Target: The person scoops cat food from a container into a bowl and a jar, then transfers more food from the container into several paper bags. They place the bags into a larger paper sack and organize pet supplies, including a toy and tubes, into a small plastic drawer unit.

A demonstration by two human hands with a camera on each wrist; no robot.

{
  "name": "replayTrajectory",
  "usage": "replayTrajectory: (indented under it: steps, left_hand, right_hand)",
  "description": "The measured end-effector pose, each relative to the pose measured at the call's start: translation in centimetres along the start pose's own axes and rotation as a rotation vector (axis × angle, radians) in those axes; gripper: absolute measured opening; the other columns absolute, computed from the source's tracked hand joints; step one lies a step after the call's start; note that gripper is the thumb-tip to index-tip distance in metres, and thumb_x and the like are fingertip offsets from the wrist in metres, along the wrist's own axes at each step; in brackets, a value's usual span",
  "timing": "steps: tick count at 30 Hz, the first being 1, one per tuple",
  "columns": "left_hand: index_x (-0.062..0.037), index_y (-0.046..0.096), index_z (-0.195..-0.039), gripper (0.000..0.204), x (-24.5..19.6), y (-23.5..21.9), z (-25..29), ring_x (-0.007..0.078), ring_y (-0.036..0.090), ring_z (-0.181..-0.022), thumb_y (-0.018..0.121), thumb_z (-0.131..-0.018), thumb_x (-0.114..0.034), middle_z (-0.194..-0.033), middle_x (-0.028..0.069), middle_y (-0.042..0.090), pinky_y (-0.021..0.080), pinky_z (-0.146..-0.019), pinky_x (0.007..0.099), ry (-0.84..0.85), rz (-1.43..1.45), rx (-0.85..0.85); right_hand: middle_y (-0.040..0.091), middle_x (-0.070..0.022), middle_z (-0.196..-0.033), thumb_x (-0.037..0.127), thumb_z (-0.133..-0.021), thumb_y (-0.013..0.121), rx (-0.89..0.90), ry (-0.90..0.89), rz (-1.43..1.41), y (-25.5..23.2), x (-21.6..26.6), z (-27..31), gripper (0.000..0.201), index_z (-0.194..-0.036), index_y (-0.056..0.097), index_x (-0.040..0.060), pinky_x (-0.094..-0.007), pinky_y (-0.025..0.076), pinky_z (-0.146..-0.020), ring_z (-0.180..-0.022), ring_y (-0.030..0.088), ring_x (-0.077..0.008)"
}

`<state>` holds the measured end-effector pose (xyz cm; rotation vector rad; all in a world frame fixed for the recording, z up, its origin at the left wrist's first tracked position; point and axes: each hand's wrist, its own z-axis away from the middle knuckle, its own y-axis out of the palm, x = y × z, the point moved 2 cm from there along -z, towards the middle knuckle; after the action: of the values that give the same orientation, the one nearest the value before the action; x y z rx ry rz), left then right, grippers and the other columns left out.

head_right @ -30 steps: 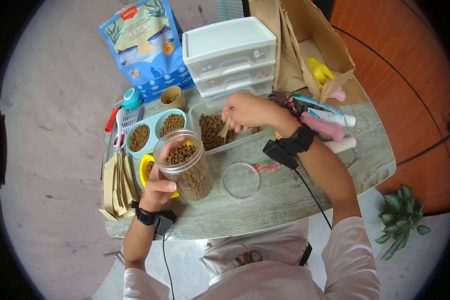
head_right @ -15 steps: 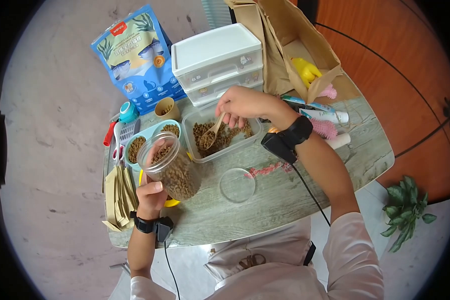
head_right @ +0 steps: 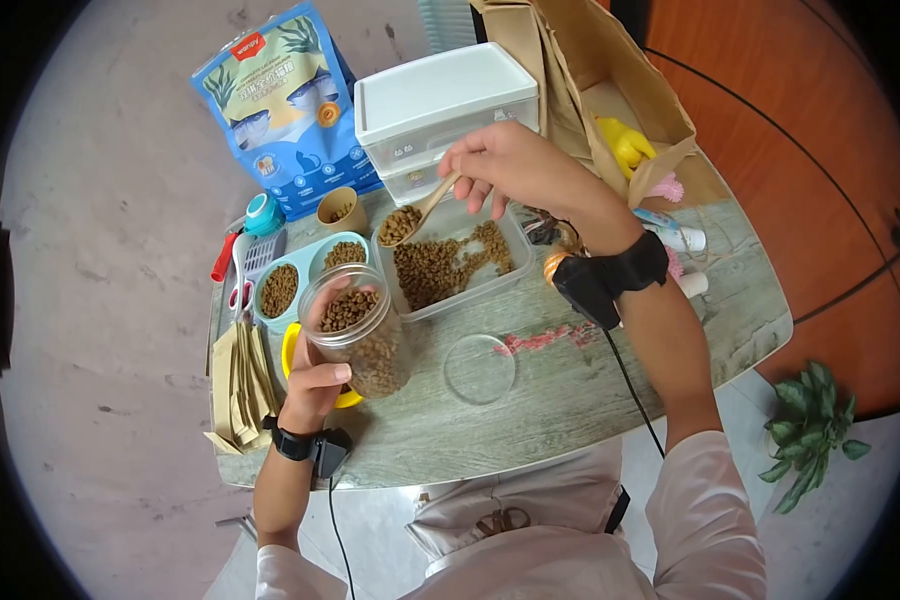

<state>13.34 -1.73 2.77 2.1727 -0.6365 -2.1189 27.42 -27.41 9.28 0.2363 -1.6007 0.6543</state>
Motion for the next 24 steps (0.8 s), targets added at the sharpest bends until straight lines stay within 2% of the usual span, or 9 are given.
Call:
replayTrajectory:
  steps: [7,11,13,14,16,17,20,23,24]
  left_hand:
    - [-0.0021,0.03,-0.141,0.099,0.6,0.2,0.3,0.0238,0.04,-0.128,0.074,-0.052,-0.006,-0.135,0.0125,0.043,0.027,-0.11,0.0348,-0.064,0.032,0.019]
    - [-0.0029,0.03,-0.141,0.101,0.2,0.2,0.2,0.0226,0.039,-0.128,0.076,-0.051,-0.005,-0.135,0.0105,0.042,0.026,-0.11,0.0342,-0.092,0.038,-0.003]
    - [-0.0032,0.029,-0.142,0.104,0.1,0.1,0.1,0.0218,0.039,-0.128,0.078,-0.05,-0.005,-0.135,0.0093,0.041,0.027,-0.11,0.034,-0.034,-0.005,0.009]
    - [-0.0032,0.029,-0.142,0.104,-0.1,0.2,0.1,0.0218,0.039,-0.128,0.078,-0.05,-0.005,-0.135,0.0093,0.041,0.027,-0.11,0.034,-0.031,-0.003,0.003]
    - [-0.0036,0.029,-0.142,0.105,-0.5,0.5,0.1,0.0215,0.039,-0.128,0.079,-0.049,-0.005,-0.136,0.009,0.04,0.027,-0.11,0.0342,-0.01,-0.047,-0.011]
    - [-0.0036,0.029,-0.142,0.105,-0.5,0.5,0.1,0.0215,0.039,-0.128,0.079,-0.049,-0.005,-0.136,0.009,0.04,0.027,-0.11,0.0342,-0.008,-0.046,-0.015]
    - [-0.0039,0.029,-0.141,0.105,-0.5,0.5,0.1,0.0217,0.04,-0.128,0.079,-0.049,-0.003,-0.135,0.0099,0.042,0.027,-0.11,0.0344,0.041,-0.058,-0.001]
    - [-0.0032,0.031,-0.141,0.103,-0.4,0.2,0.1,0.0225,0.041,-0.127,0.078,-0.049,-0.005,-0.134,0.0114,0.044,0.028,-0.109,0.0346,0.037,-0.041,0.023]
    - [-0.0027,0.031,-0.14,0.101,-0.2,0.0,0.2,0.023,0.042,-0.127,0.077,-0.05,-0.007,-0.134,0.0121,0.045,0.029,-0.109,0.0349,0.02,0.044,0.013]
  right_hand:
    - [0.062,-0.006,-0.08,0.018,-0.094,0.049,0.015,-0.094,-0.012,3.4,3.6,2.8,0.024,-0.103,0.063,0.0004,-0.0217,0.048,-0.049,-0.065,0.061,-0.0099]
    - [0.063,-0.0045,-0.081,0.013,-0.094,0.046,0.095,-0.112,0.033,5.8,4.1,3.9,0.022,-0.104,0.064,0.0043,-0.0213,0.048,-0.055,-0.07,0.061,-0.009]
    - [0.064,-0.0042,-0.083,0.011,-0.092,0.048,0.136,-0.264,0.147,6.1,3.9,4.1,0.021,-0.103,0.064,0.0032,-0.0214,0.048,-0.06,-0.074,0.062,-0.0087]
    - [0.064,-0.0042,-0.083,0.011,-0.092,0.048,0.143,-0.265,0.148,6.1,3.7,4.0,0.021,-0.103,0.064,0.0032,-0.0214,0.048,-0.06,-0.074,0.062,-0.0087]
    - [0.065,-0.0038,-0.085,0.008,-0.09,0.05,0.11,-0.386,0.118,6.0,3.6,3.8,0.02,-0.102,0.064,0.0026,-0.0224,0.048,-0.065,-0.078,0.062,-0.0086]
    - [0.065,-0.0038,-0.085,0.008,-0.09,0.05,0.115,-0.387,0.119,5.9,3.8,3.8,0.02,-0.102,0.064,0.0026,-0.0224,0.048,-0.065,-0.078,0.062,-0.0086]
    - [0.066,-0.0037,-0.087,0.007,-0.089,0.05,0.034,-0.371,0.151,5.0,4.7,3.9,0.02,-0.102,0.065,0.0032,-0.0241,0.048,-0.067,-0.08,0.062,-0.01]
    - [0.066,-0.002,-0.086,0.009,-0.089,0.051,-0.093,-0.276,0.112,3.7,4.9,3.5,0.02,-0.101,0.065,0.0025,-0.0246,0.048,-0.066,-0.078,0.061,-0.0103]
    - [0.066,-0.0044,-0.085,0.009,-0.088,0.052,-0.16,-0.271,0.141,3.1,4.2,3.0,0.019,-0.1,0.065,0.0016,-0.0264,0.048,-0.066,-0.076,0.062,-0.0133]
